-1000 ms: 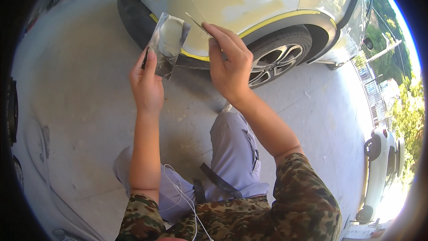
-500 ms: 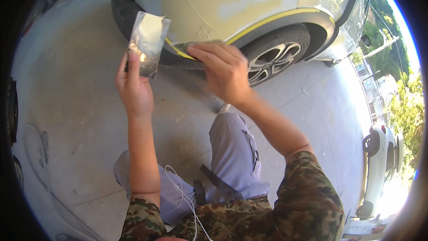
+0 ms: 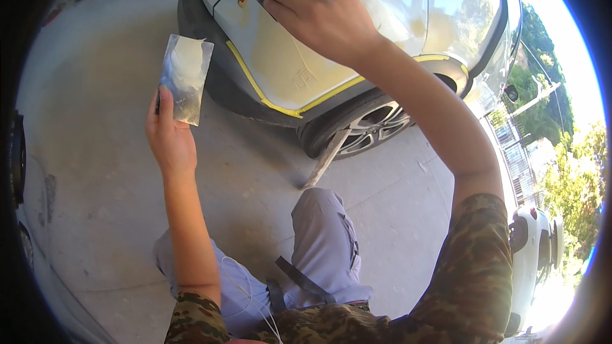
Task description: The person kneels beside a white car and uses a putty knife to apply body filler to the rear bumper, then smooths it with a sanding block. The person repeatedly applies and sands the filler along the bumper edge.
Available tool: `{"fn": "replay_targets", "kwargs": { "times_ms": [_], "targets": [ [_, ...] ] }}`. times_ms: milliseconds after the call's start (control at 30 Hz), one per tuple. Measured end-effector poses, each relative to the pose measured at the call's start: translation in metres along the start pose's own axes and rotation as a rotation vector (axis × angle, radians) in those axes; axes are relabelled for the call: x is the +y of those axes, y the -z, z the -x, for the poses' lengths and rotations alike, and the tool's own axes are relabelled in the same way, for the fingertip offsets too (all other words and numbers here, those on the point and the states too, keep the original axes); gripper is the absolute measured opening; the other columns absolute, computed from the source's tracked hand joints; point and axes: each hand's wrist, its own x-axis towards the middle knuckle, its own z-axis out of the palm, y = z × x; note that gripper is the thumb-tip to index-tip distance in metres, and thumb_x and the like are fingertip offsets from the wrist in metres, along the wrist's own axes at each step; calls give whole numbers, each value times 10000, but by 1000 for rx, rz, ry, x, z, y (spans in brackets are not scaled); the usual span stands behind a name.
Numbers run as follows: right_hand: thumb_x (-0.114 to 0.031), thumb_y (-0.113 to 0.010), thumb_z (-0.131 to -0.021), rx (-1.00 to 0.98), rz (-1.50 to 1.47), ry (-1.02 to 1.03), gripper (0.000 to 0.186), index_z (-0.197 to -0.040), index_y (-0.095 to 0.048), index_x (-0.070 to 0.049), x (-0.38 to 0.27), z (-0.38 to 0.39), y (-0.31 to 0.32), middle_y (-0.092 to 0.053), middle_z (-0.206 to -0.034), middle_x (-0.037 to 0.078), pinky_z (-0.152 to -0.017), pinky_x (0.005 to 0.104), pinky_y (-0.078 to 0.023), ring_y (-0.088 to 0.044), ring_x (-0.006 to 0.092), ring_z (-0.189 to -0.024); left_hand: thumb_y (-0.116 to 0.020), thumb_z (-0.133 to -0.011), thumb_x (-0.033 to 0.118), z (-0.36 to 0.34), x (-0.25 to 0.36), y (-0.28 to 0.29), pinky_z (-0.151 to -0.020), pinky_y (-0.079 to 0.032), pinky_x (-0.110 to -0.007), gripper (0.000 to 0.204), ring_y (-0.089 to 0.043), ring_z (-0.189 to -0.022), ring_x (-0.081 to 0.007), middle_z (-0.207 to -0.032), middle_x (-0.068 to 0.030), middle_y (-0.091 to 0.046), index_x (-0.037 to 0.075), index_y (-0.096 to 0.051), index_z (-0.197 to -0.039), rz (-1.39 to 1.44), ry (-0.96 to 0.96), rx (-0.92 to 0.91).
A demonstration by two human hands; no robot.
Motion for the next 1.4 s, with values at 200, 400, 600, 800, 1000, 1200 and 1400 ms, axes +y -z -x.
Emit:
{"fn": "replay_targets", "kwargs": {
  "times_ms": [200, 400, 600, 800, 1000, 1200, 1400],
  "targets": [
    [-131, -684, -861, -226, -49, -20, 434, -1292, -726, -118, -26, 41, -4, -685, -1398, 26, -1102, 444, -450, -604, 197, -1349, -616, -1103, 287, -2, -1, 3, -1033, -487, -297, 495, -652, -1187, -170, -1320, -120, -690, -103, -603, -1408, -6, 16, -27],
    [-132, -664, -852, -243, -191, -115, 440, -1286, -735, -97, -68, 107, -2, -686, -1394, 25, -1127, 442, -436, -603, 217, -1352, -607, -1106, 279, -4, -8, 2, -1033, -487, -298, 498, -647, -1192, -171, -1310, -121, -694, -115, -598, -1409, -31, 25, -21],
    [-113, -695, -846, -250, -224, -153, 397, -1238, -759, -121, -89, 163, -12, -671, -1415, -15, -1134, 430, -458, -587, 184, -1367, -587, -1114, 271, -2, -16, -3, -1057, -476, -301, 494, -636, -1212, -180, -1329, -137, -685, -122, -592, -1414, -85, 46, -32],
    [-130, -704, -850, -206, -234, -129, 358, -1200, -782, -133, -89, 169, 0, -707, -1364, -8, -1105, 415, -468, -627, 187, -1329, -574, -1119, 267, 3, -15, -7, -1089, -465, -315, 494, -628, -1236, -196, -1353, -150, -669, -127, -583, -1418, -113, 48, -71],
    [-136, -730, -833, -41, -175, -203, 340, -1166, -798, -136, -56, 119, 17, -736, -1310, 5, -1056, 430, -496, -660, 203, -1287, -571, -1120, 271, 2, -12, -10, -1102, -464, -332, 498, -627, -1246, -208, -1359, -156, -665, -127, -581, -1420, -112, 58, -85],
    [-176, -746, -835, 98, -67, -138, 370, -1200, -778, -124, -8, 54, -2, -743, -1283, -1, -1039, 450, -514, -672, 201, -1241, -604, -1105, 269, 4, -20, -11, -1031, -472, -315, 396, -628, -1181, -154, -1271, -77, -692, -63, -650, -1316, -25, 79, -84],
    [-154, -709, -845, -39, -129, -137, 380, -1218, -772, -118, -28, 66, -12, -728, -1320, 7, -1070, 443, -502, -647, 203, -1291, -616, -1098, 256, 0, -24, -7, -1037, -474, -320, 376, -631, -1184, -160, -1269, -74, -698, -58, -661, -1299, -21, 83, -84]
  ]
}}
